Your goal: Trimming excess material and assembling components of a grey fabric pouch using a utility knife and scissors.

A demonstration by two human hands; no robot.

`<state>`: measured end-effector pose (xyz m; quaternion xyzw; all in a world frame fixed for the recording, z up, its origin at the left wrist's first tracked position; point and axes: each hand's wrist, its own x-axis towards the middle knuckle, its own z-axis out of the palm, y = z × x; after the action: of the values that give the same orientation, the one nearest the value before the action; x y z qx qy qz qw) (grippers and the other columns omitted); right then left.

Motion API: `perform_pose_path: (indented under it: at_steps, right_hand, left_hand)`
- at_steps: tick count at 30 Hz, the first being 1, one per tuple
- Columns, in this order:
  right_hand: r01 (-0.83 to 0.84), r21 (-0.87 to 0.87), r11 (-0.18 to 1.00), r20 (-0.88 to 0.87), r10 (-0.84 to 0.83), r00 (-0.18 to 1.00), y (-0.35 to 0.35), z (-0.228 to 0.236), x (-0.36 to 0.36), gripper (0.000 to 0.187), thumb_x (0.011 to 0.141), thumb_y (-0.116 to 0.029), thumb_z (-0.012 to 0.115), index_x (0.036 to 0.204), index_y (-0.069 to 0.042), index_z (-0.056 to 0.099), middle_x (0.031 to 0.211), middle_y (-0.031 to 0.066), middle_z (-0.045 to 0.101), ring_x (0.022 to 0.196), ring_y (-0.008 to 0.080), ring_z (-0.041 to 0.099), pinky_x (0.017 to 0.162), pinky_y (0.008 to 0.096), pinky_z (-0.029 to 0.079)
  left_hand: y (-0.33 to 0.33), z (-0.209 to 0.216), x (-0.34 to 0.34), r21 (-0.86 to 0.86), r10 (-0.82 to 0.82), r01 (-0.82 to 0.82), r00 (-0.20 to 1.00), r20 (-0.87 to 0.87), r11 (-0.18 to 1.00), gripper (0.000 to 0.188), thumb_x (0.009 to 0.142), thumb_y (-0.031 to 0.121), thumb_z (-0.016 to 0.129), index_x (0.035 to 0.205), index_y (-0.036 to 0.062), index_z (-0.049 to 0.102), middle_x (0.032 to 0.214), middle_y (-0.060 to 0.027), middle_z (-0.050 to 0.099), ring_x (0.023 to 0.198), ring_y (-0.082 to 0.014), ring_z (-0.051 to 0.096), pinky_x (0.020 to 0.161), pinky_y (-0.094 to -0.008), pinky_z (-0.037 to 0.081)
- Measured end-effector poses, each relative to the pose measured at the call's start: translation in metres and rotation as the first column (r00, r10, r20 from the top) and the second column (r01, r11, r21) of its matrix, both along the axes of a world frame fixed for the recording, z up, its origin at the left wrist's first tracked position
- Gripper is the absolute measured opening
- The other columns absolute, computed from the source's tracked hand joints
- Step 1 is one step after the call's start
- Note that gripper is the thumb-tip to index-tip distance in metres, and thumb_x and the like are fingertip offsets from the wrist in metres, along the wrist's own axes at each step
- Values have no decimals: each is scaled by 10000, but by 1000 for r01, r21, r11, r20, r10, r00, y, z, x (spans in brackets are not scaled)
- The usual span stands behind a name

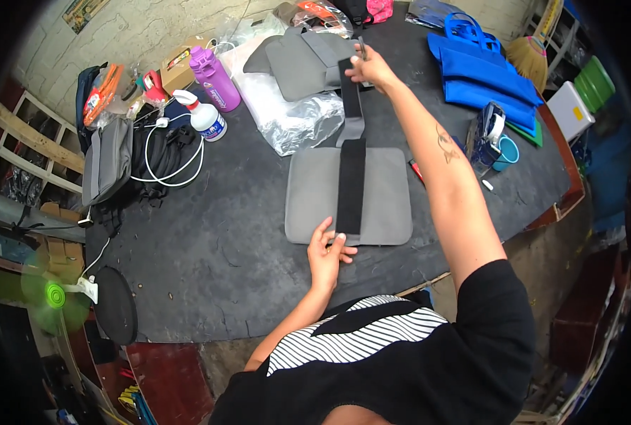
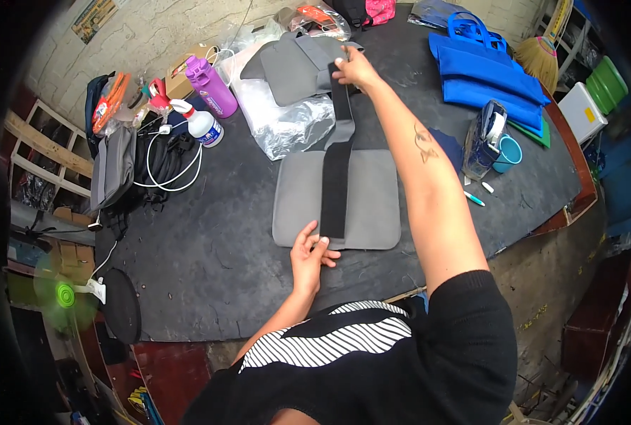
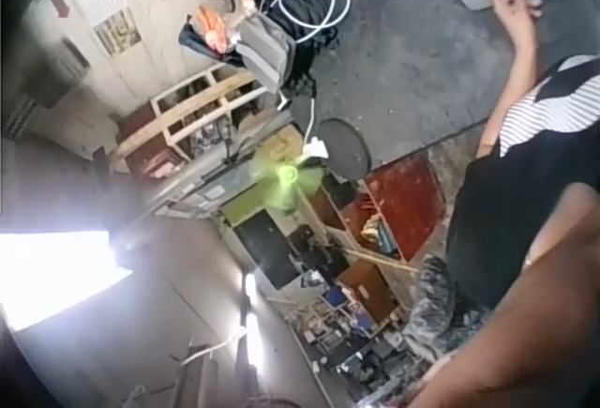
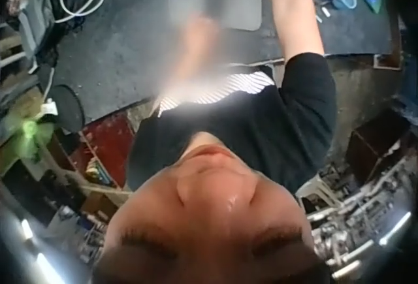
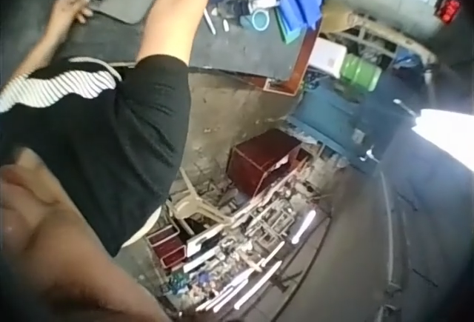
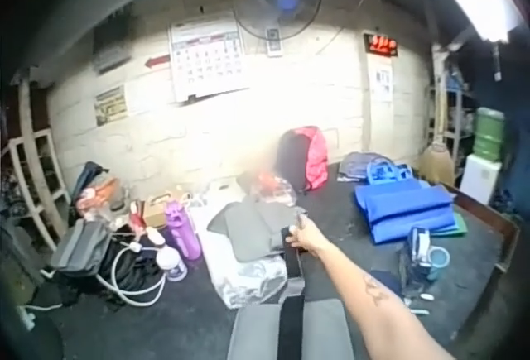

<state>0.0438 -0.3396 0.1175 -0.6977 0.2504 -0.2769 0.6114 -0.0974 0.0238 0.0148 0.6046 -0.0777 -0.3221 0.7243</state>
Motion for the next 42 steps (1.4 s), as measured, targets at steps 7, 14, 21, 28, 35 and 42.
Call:
perform_pose_path:
  at_steps: [7, 14, 21, 28, 35, 42]
  right_hand:
    - [56, -543, 838, -237, -217, 947, 57, -26, -142, 256, 857, -231, 626, 756, 2, 595, 613, 91, 587, 554, 178, 571, 537, 356, 466]
    - [-1, -524, 852, -641, -393, 659, 136, -86, -223, 520, 759, -363, 748, 1049, 39, 589, 1040, 252, 630, 1023, 390, 607, 846, 454, 473]
    - [139, -366, 920, -289, -254, 923, 100, -109, -184, 389, 768, -225, 732, 1061, -29, 567, 1039, 197, 647, 1009, 367, 616, 823, 426, 479]
    - [180, -564, 806, -235, -365, 901, 67, -94, -111, 375, 786, -206, 717, 1089, -59, 554, 1001, 179, 664, 957, 357, 629, 799, 427, 484]
    - [97, -609, 787, -283, -329, 901, 75, -112, -119, 348, 782, -179, 713, 1081, -83, 564, 1043, 148, 603, 1028, 333, 592, 828, 422, 480]
    - [-5, -260, 966, -322, -81, 943, 146, -126, -202, 381, 749, -321, 752, 934, -24, 602, 752, 95, 598, 726, 198, 596, 649, 351, 472]
  left_hand:
    - [-13, 37, 37, -48, -399, 400, 882, -252, 915, 588, 904, 178, 620, 1393, -9, 354, 1035, -136, 595, 722, -202, 680, 578, -276, 524]
    - [-50, 51, 53, 705, -637, 55, 482, 602, 707, 512, 804, 144, 706, 1277, 51, 532, 858, -50, 657, 733, -104, 590, 636, -264, 468]
    - [-56, 41, 56, -316, -302, 324, 946, 119, 892, 960, 773, -80, 683, 1508, 157, 114, 1055, -106, 616, 909, -147, 621, 839, -288, 510]
    - [-9, 22, 58, 187, -507, 502, 638, 580, 845, 456, 787, 0, 653, 1236, 60, 596, 1268, -87, 593, 1273, -246, 476, 1105, -395, 300]
    - [12, -1, 10, 551, -674, 440, 190, 714, 709, 529, 746, -126, 484, 1218, 78, 605, 1397, -138, 462, 1393, -325, 296, 1157, -501, 176]
    - [-19, 30, 62, 228, -235, 63, 338, 911, 972, 325, 790, -92, 516, 1053, 30, 663, 1212, -161, 577, 1242, -337, 496, 1053, -440, 378]
